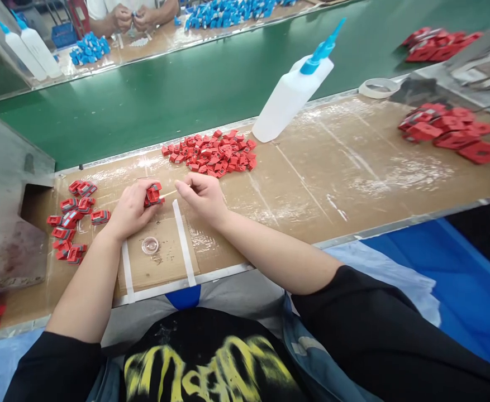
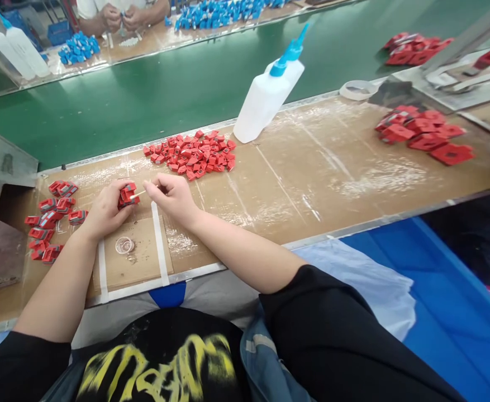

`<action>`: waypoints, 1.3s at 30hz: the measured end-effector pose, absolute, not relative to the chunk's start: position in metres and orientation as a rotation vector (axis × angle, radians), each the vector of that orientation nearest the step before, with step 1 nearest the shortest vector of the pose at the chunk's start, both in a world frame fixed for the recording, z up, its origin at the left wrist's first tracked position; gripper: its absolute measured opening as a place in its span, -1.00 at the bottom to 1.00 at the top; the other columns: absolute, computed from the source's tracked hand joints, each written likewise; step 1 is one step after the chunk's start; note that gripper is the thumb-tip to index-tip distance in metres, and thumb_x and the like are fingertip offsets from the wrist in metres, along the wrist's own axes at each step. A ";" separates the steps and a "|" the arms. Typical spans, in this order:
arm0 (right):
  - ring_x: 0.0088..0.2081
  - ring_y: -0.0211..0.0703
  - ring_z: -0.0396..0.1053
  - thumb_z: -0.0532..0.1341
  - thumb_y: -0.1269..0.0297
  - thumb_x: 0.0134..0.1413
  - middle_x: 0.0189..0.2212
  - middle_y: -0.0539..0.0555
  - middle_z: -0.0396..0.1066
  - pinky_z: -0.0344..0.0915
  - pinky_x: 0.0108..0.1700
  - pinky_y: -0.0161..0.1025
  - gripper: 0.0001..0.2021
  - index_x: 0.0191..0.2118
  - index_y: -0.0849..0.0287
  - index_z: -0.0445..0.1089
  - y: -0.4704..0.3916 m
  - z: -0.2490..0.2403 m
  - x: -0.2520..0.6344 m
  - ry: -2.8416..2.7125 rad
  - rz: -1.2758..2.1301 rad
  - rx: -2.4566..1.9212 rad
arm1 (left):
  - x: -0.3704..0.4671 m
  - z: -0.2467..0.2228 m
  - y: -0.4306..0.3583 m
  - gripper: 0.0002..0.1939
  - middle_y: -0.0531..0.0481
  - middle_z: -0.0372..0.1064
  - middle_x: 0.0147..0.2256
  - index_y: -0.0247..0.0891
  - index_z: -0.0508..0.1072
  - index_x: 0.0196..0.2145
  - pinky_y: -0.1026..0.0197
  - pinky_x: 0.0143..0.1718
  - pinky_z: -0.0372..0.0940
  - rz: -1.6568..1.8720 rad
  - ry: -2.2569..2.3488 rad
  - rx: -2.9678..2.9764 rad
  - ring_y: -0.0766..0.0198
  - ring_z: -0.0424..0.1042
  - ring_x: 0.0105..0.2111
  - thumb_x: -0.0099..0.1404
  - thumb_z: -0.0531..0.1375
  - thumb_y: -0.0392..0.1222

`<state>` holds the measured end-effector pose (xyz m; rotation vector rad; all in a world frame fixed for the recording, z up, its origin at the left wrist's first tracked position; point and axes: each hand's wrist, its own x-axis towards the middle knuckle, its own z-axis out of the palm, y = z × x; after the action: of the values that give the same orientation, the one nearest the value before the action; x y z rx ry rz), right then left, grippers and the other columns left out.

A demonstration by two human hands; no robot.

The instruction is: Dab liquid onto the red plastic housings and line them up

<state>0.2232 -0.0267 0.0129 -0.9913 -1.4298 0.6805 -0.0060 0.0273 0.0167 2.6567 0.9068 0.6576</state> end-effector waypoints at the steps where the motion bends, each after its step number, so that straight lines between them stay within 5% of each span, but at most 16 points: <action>1: -0.50 -0.32 -0.01 0.19 -0.14 0.35 -0.57 -0.10 0.07 0.04 -0.39 -0.26 -0.47 -0.52 0.11 0.12 -0.024 0.012 0.224 -1.401 0.680 -1.013 | -0.006 0.017 0.027 -0.48 -0.23 0.40 0.19 -0.17 0.26 0.28 -0.10 0.17 0.29 0.642 0.906 2.667 -0.10 0.41 0.19 0.42 0.23 -0.17; 18: -0.48 -0.32 0.04 0.17 -0.28 0.32 -0.56 -0.10 0.10 0.04 -0.38 -0.25 -0.42 -0.49 0.13 0.21 -0.013 0.009 0.221 -1.467 0.711 -1.009 | -0.005 0.009 0.028 -0.39 -0.17 0.40 0.16 -0.11 0.31 0.27 -0.10 0.19 0.29 0.744 0.841 2.542 -0.05 0.43 0.13 0.29 0.29 -0.27; 23: -0.47 -0.31 0.13 0.18 -0.26 0.34 -0.54 -0.08 0.19 0.15 -0.35 -0.25 -0.45 -0.46 0.11 0.21 -0.016 0.021 0.221 -1.335 0.743 -0.895 | -0.001 0.003 0.029 -0.35 -0.07 0.44 -0.08 0.01 0.37 0.24 0.03 -0.03 0.40 0.945 0.793 1.893 0.14 0.45 -0.17 0.26 0.42 0.07; 26: -0.49 -0.30 0.17 0.17 -0.22 0.38 -0.55 -0.08 0.21 0.19 -0.36 -0.24 -0.48 -0.45 0.10 0.20 -0.019 0.026 0.223 -1.208 0.753 -0.806 | 0.003 0.007 0.026 -0.27 -0.02 0.34 -0.23 0.05 0.37 0.22 0.04 -0.12 0.42 0.975 0.633 1.532 0.18 0.40 -0.26 0.24 0.32 0.42; 30: -0.50 -0.31 0.17 0.19 -0.13 0.40 -0.57 -0.07 0.23 0.15 -0.38 -0.25 -0.50 -0.47 0.12 0.25 -0.028 0.030 0.221 -1.361 0.774 -0.764 | 0.003 0.017 0.020 -0.20 0.00 0.18 -0.30 0.06 0.41 0.14 -0.02 -0.15 0.45 1.016 0.646 1.440 0.18 0.32 -0.31 0.21 0.10 0.65; 39: -0.48 -0.29 0.13 0.15 0.15 0.40 -0.57 -0.05 0.23 0.06 -0.36 -0.26 -0.59 -0.51 0.14 0.20 -0.045 0.016 0.193 -2.196 0.689 -0.703 | -0.002 0.024 0.021 -0.10 -0.01 0.07 -0.32 0.10 0.36 0.16 -0.06 -0.12 0.46 1.077 0.792 1.371 0.16 0.23 -0.32 0.29 -0.37 0.66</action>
<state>0.1935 -0.0449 0.0156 -0.7028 -2.1955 0.6888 -0.0020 0.0205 0.0238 1.3713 0.7915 1.0775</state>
